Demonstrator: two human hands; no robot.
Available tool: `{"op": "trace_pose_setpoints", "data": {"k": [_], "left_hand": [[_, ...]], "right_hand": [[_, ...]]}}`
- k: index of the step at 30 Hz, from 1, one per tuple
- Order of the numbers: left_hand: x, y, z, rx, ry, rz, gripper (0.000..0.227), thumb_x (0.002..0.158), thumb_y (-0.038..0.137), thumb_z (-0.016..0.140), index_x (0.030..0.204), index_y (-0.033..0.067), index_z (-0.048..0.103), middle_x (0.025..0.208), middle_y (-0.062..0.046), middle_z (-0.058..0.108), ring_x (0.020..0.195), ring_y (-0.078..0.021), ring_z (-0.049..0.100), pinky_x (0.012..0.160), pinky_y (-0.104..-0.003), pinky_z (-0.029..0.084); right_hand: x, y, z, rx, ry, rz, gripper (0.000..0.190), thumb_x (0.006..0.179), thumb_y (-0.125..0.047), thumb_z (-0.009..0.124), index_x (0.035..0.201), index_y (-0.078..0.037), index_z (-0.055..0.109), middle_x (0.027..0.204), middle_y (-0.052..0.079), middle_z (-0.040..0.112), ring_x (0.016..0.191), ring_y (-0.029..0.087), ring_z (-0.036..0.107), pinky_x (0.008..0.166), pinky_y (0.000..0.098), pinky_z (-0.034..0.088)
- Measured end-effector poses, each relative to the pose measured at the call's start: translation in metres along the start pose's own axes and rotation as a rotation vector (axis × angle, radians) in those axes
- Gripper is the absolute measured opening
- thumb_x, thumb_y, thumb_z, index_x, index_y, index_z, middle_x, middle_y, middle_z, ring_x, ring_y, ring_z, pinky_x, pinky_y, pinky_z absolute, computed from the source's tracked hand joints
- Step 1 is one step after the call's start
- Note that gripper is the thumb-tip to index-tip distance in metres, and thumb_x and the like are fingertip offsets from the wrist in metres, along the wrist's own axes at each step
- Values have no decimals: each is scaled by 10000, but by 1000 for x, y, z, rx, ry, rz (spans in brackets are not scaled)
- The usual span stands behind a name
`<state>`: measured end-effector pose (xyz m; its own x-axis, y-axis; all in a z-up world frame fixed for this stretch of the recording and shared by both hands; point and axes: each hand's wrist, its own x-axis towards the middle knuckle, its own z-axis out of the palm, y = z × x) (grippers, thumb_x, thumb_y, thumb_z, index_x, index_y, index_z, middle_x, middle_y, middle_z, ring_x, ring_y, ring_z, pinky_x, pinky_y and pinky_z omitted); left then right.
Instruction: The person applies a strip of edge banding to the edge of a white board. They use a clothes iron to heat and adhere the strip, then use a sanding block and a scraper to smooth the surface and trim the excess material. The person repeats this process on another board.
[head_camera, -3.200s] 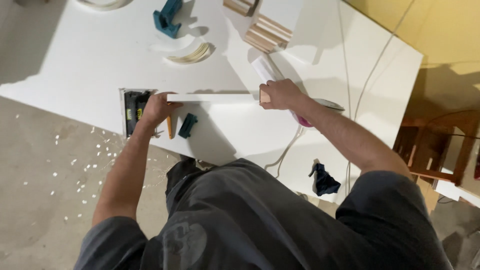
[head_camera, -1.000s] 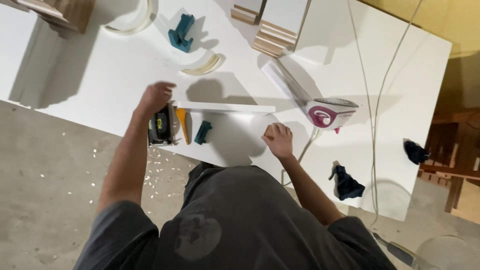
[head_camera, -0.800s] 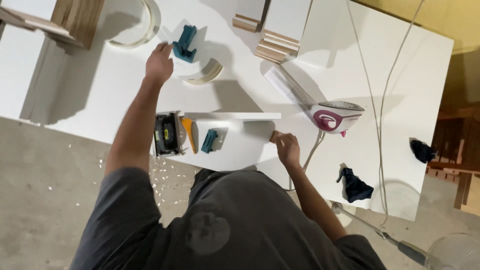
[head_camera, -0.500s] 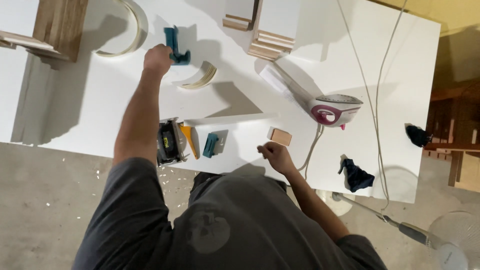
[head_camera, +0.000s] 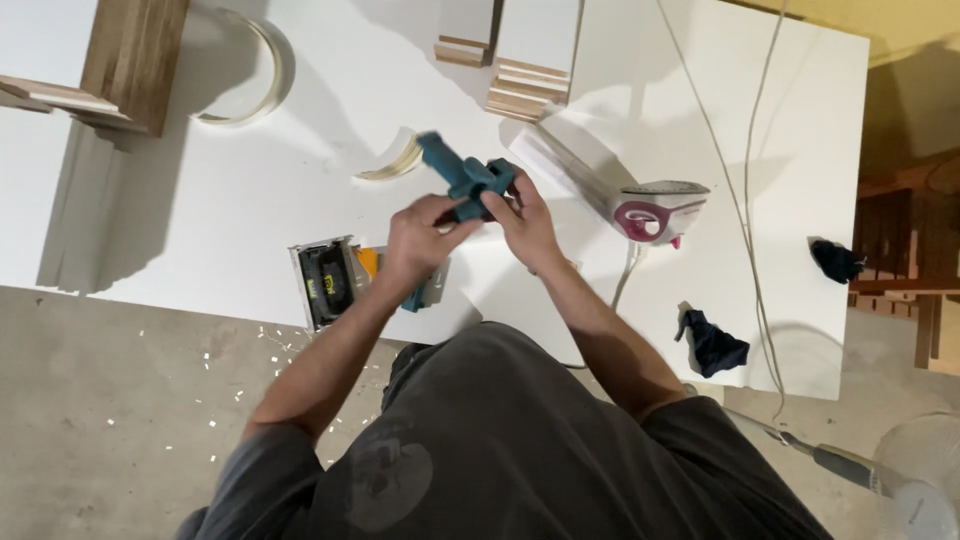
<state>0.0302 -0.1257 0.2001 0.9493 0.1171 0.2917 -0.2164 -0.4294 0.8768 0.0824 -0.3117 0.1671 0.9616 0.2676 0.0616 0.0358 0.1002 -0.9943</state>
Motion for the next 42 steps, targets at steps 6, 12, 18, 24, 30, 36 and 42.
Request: {"op": "trace_pose_setpoints", "data": {"k": [6, 12, 18, 24, 30, 36, 42], "left_hand": [[39, 84, -70, 245, -559, -73, 308, 890, 451, 757, 937, 152, 815, 927, -120, 788, 927, -400, 729, 815, -489, 571], [108, 83, -6, 364, -1140, -26, 772, 694, 719, 809, 1100, 71, 699, 1037, -208, 743, 1064, -450, 681, 913, -543, 523], [116, 20, 59, -139, -1141, -357, 366, 915, 367, 761, 993, 28, 647, 739, -107, 674, 625, -241, 717, 624, -370, 602], [117, -47, 103, 416, -1020, -106, 550, 1081, 515, 535, 1222, -15, 502, 863, -136, 607, 752, -341, 674, 640, -450, 469], [99, -56, 116, 466, -1103, -48, 657, 1089, 540, 470, 1321, -74, 452, 1033, -315, 657, 938, -506, 677, 740, -541, 510], [92, -43, 117, 466, -1125, -134, 720, 1053, 681, 439, 1326, 16, 490, 1140, -240, 663, 1050, -429, 676, 820, -500, 536], [79, -58, 121, 471, -1192, -34, 650, 1040, 623, 476, 1286, 21, 499, 1237, -258, 623, 1143, -465, 634, 920, -534, 530]], "right_hand": [[-24, -15, -50, -33, -142, -25, 377, 1027, -163, 694, 1362, -28, 584, 1019, 95, 671, 854, 175, 697, 739, 373, 646], [-9, 8, -92, 235, -114, 1, 341, 1003, -138, 696, 1284, 33, 607, 755, 51, 537, 586, 105, 557, 508, 207, 477], [5, 1, -102, 234, 167, 123, 193, 1054, -97, 567, 1193, -9, 668, 948, 89, 625, 702, 98, 601, 629, 186, 531], [-33, 83, -146, -296, 55, 359, 431, 957, 72, 561, 1384, 11, 567, 1328, 289, 590, 989, 403, 727, 850, 427, 632], [-38, 102, -128, -395, -15, 475, 575, 924, -310, 817, 1419, -139, 581, 963, 59, 766, 858, 151, 753, 823, 308, 586], [-31, 109, -123, -406, -11, 508, 550, 935, -375, 796, 1369, -99, 600, 1006, 92, 793, 924, 177, 772, 854, 302, 548], [-30, 148, -130, -341, 48, 407, 389, 867, -285, 855, 1172, -91, 712, 849, 82, 774, 859, 194, 738, 900, 342, 518]]}}
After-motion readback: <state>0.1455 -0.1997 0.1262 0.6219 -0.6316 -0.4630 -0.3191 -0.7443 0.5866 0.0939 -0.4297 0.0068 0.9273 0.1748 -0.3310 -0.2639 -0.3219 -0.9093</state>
